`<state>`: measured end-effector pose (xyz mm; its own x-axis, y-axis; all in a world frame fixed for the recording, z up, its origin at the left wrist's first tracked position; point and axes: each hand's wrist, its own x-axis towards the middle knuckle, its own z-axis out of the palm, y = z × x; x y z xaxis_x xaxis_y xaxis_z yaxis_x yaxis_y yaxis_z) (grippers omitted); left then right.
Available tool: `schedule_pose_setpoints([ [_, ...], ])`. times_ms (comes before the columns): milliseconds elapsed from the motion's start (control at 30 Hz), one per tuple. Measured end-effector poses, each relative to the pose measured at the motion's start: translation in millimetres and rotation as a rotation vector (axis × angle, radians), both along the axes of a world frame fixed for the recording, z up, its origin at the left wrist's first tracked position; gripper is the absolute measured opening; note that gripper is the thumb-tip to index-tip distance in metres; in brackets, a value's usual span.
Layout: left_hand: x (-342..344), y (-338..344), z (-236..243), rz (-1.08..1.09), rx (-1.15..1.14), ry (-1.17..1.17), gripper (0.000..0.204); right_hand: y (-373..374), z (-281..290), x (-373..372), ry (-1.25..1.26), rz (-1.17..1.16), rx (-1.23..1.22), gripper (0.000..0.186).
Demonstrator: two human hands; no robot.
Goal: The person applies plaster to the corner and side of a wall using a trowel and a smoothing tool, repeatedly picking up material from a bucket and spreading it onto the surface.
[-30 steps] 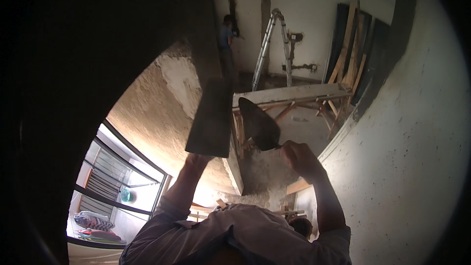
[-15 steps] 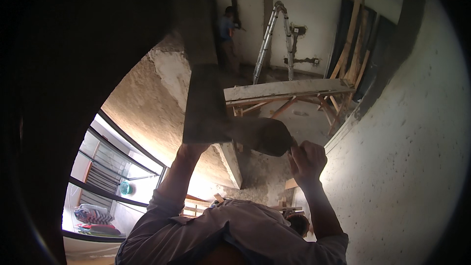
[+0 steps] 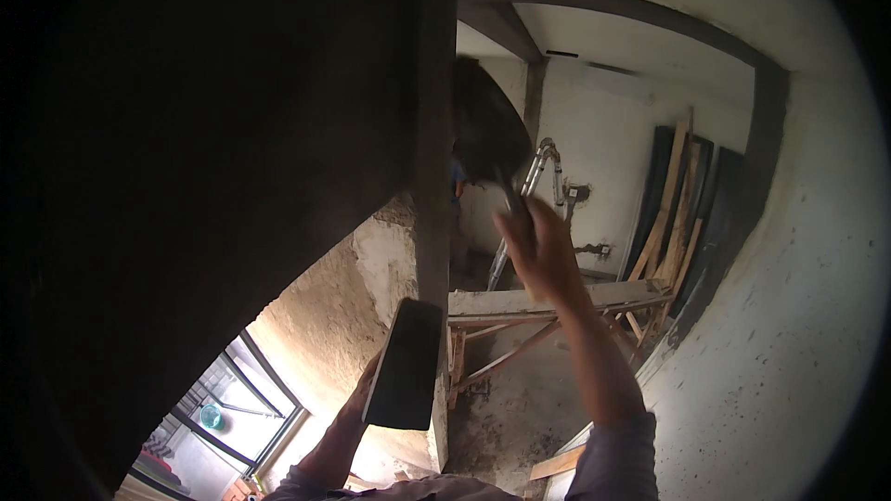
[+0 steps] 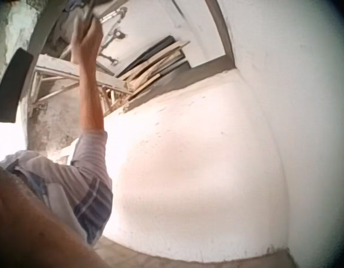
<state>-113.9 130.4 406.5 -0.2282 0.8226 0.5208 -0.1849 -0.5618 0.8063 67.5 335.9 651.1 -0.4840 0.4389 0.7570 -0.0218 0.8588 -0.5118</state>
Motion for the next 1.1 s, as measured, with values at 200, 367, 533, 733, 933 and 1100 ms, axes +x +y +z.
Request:
schedule_pose_setpoints([
  [200,-4.4,-36.6,-61.7,0.103,-0.287,-0.179,0.059,-11.5,126.2,-60.4,0.103,-0.01,0.021,0.032],
  [367,-0.9,-69.9,-100.3,0.16,-0.392,-0.303,0.052,-12.3,164.2,-83.5,0.097,-0.13,0.177,0.035],
  [533,1.6,-82.3,-116.1,0.12,-0.41,-0.391,0.048,-14.1,182.9,-88.1,0.1,-0.17,0.312,0.037],
  [733,-6.2,-81.6,-139.6,0.094,-0.416,-0.363,0.049,-6.9,162.7,-84.8,-0.014,-0.27,0.34,0.035],
  [933,-19.3,-96.0,-166.4,-0.001,-0.366,-0.424,0.05,-21.1,137.0,-58.2,0.101,-0.342,0.352,0.035],
  [1100,-28.3,-94.7,-160.8,0.031,-0.426,-0.411,0.051,-39.3,191.4,-74.9,0.098,-0.318,0.443,0.039],
])
